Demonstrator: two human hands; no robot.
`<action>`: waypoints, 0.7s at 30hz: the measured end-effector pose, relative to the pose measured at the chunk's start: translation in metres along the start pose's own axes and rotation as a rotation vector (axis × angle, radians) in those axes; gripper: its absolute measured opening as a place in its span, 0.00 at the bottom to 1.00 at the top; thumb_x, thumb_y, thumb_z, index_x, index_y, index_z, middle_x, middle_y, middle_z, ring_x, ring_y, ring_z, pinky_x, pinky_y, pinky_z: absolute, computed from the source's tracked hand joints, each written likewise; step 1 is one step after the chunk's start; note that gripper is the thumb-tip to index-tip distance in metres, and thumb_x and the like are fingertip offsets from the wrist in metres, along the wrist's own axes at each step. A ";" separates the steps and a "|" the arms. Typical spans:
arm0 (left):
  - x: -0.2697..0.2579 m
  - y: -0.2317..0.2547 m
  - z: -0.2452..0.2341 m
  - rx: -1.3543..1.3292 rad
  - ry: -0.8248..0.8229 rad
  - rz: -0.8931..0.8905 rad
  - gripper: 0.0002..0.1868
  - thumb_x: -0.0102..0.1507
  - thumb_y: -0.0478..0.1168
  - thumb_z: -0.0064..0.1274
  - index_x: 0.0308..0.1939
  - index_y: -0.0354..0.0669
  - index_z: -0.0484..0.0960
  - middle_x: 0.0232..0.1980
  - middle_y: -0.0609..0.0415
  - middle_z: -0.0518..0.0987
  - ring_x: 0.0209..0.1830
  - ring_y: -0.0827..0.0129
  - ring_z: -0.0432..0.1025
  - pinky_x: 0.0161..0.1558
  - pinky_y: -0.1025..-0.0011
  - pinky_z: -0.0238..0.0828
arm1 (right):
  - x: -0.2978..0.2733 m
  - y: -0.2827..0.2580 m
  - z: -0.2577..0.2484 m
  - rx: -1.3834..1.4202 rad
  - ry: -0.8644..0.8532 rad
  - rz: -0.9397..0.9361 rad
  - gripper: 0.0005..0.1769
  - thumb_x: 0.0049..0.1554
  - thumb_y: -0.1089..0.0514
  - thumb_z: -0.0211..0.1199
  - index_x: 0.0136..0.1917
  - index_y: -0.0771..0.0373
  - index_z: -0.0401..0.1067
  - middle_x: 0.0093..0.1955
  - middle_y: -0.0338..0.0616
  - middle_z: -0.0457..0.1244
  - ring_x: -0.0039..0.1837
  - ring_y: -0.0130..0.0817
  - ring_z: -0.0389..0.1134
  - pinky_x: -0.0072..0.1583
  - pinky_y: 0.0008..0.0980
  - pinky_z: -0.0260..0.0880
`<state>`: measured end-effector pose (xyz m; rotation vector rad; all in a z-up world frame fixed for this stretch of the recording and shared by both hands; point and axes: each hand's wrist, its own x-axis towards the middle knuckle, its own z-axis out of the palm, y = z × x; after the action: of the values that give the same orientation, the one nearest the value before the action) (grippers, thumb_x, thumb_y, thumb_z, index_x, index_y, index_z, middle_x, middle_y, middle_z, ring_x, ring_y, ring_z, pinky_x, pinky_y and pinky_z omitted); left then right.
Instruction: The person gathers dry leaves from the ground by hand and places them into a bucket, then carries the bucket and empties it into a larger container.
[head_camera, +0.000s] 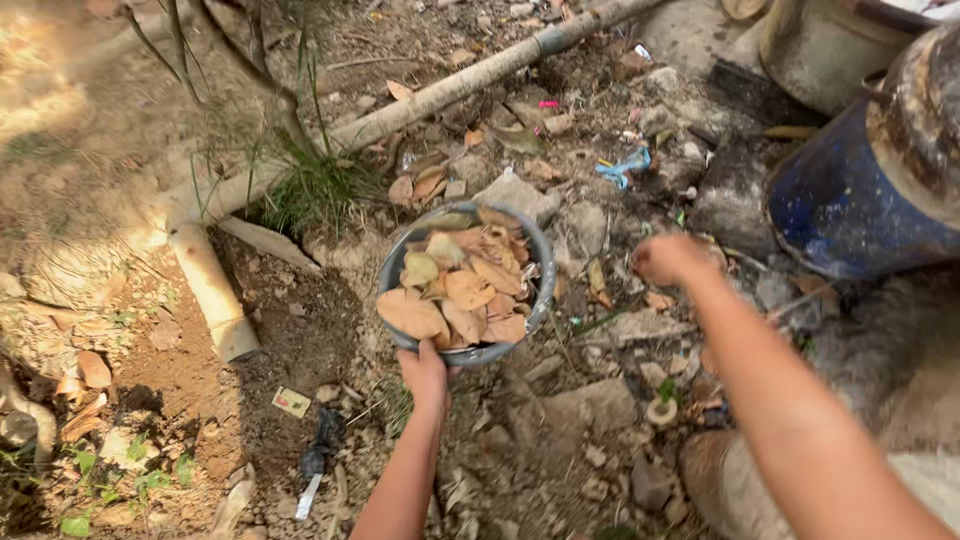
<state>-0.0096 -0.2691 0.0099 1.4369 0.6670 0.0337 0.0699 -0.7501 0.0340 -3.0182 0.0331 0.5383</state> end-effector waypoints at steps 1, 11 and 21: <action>-0.006 0.001 0.005 0.018 0.036 -0.021 0.18 0.67 0.43 0.47 0.51 0.32 0.63 0.47 0.42 0.75 0.29 0.60 0.76 0.20 0.64 0.75 | 0.004 0.002 0.018 0.147 0.078 -0.084 0.18 0.56 0.53 0.65 0.60 0.50 0.80 0.59 0.43 0.73 0.59 0.43 0.74 0.62 0.43 0.74; 0.013 -0.007 0.039 -0.068 0.243 -0.006 0.19 0.66 0.42 0.47 0.52 0.29 0.62 0.49 0.40 0.74 0.29 0.60 0.77 0.20 0.61 0.79 | 0.046 -0.034 0.088 0.078 -0.194 0.024 0.23 0.57 0.58 0.64 0.67 0.50 0.73 0.57 0.49 0.71 0.57 0.44 0.74 0.54 0.46 0.75; 0.016 -0.016 0.059 0.012 0.295 -0.019 0.23 0.67 0.42 0.47 0.57 0.27 0.59 0.53 0.36 0.73 0.33 0.56 0.79 0.24 0.60 0.81 | 0.043 -0.052 0.140 0.070 -0.123 0.157 0.24 0.59 0.59 0.60 0.65 0.36 0.73 0.61 0.42 0.68 0.63 0.39 0.67 0.70 0.53 0.55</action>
<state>0.0238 -0.3181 -0.0122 1.4507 0.9230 0.2312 0.0639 -0.6880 -0.1087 -2.9237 0.2772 0.7194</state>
